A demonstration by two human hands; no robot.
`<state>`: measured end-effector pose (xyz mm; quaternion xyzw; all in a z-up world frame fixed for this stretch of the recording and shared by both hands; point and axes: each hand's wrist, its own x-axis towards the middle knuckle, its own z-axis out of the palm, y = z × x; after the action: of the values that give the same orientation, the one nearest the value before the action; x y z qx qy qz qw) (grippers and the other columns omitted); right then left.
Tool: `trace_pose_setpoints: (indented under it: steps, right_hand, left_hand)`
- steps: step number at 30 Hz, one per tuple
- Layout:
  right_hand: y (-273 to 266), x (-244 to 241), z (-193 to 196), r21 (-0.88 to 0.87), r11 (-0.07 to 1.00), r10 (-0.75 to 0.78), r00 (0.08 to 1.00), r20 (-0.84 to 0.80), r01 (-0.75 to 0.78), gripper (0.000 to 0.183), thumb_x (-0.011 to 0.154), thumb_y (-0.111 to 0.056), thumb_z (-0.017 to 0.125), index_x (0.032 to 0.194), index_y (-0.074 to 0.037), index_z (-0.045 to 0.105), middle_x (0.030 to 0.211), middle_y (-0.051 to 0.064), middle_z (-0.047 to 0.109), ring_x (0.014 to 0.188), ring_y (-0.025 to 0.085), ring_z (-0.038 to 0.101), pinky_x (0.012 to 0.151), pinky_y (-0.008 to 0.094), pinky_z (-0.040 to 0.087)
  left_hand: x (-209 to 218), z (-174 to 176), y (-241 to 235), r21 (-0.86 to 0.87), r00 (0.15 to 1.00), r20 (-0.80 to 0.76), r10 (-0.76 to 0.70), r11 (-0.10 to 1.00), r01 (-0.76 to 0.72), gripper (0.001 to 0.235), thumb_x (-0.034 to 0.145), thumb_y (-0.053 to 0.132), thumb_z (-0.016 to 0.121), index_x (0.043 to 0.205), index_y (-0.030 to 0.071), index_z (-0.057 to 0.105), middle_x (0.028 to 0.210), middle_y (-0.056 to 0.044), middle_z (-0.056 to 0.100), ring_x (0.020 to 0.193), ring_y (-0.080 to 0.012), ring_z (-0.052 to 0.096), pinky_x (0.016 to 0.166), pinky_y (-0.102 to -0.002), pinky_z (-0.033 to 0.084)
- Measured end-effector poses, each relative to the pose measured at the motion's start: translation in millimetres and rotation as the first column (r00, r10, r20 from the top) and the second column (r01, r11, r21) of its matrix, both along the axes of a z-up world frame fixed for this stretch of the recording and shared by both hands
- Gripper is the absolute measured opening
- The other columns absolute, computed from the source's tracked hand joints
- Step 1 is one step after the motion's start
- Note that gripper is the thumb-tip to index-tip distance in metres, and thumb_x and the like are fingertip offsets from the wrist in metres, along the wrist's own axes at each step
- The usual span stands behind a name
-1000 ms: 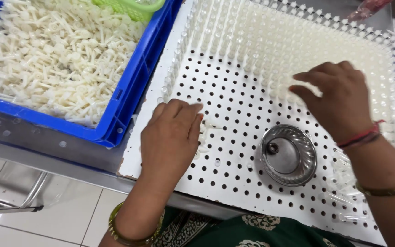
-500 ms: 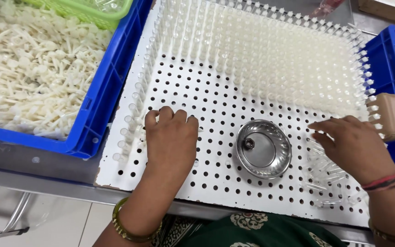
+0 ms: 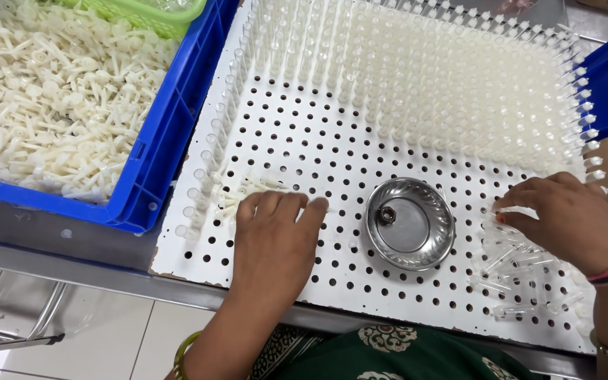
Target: Assembling plastic droppers by inserting a small white component into a clear tube and then into a cap.
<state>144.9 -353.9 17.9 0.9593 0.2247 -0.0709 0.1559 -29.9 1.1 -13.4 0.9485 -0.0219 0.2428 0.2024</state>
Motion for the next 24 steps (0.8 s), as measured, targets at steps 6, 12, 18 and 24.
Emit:
trace_pose_setpoints:
  steps: [6,12,18,24]
  right_hand:
    - [1.9,3.9,5.0,0.042,0.999,0.027,0.999,0.047,-0.029,0.03,0.084,-0.042,0.074,0.107,-0.024,0.08,0.107,0.0,0.077,0.111,0.024,0.066,0.1,0.04,0.053]
    - [15.9,-29.3,27.8,0.384,0.903,0.102,0.964,0.245,-0.193,0.028,0.092,-0.029,0.077,0.115,-0.013,0.078,0.096,0.008,0.074,0.085,0.025,0.068,0.081,0.038,0.054]
    - [13.7,-53.0,19.1,0.542,0.838,-0.048,0.982,0.18,-0.058,0.023,0.097,-0.003,0.072,0.119,-0.001,0.077,0.095,0.017,0.069,0.077,0.023,0.064,0.066,0.033,0.051]
    - [1.9,-62.6,3.1,0.746,0.666,-0.182,0.964,0.195,-0.025,0.032,0.1,-0.017,0.084,0.113,0.006,0.066,0.096,0.014,0.068,0.088,0.016,0.068,0.077,0.027,0.054]
  left_hand:
    - [-17.3,-4.1,-15.1,-0.115,0.997,0.003,-0.073,0.991,0.073,0.016,0.086,0.01,0.072,0.102,0.006,0.075,0.098,-0.009,0.066,0.09,-0.0279,0.061,0.079,-0.046,0.047]
    - [-20.0,-4.2,-29.4,-0.438,0.978,-0.015,-0.206,0.881,0.179,0.01,0.089,0.016,0.075,0.094,0.008,0.073,0.085,-0.005,0.063,0.079,-0.025,0.063,0.064,-0.04,0.053]
    - [-16.8,-23.2,-34.2,-0.311,0.972,-0.087,-0.219,0.933,0.182,0.006,0.084,0.011,0.073,0.086,0.008,0.069,0.081,-0.006,0.061,0.078,-0.0261,0.063,0.06,-0.04,0.052]
    - [-16.2,-7.0,-30.4,-0.377,0.976,0.031,-0.218,0.901,0.213,0.009,0.085,0.012,0.072,0.091,0.006,0.068,0.081,-0.007,0.06,0.075,-0.0246,0.062,0.059,-0.039,0.052]
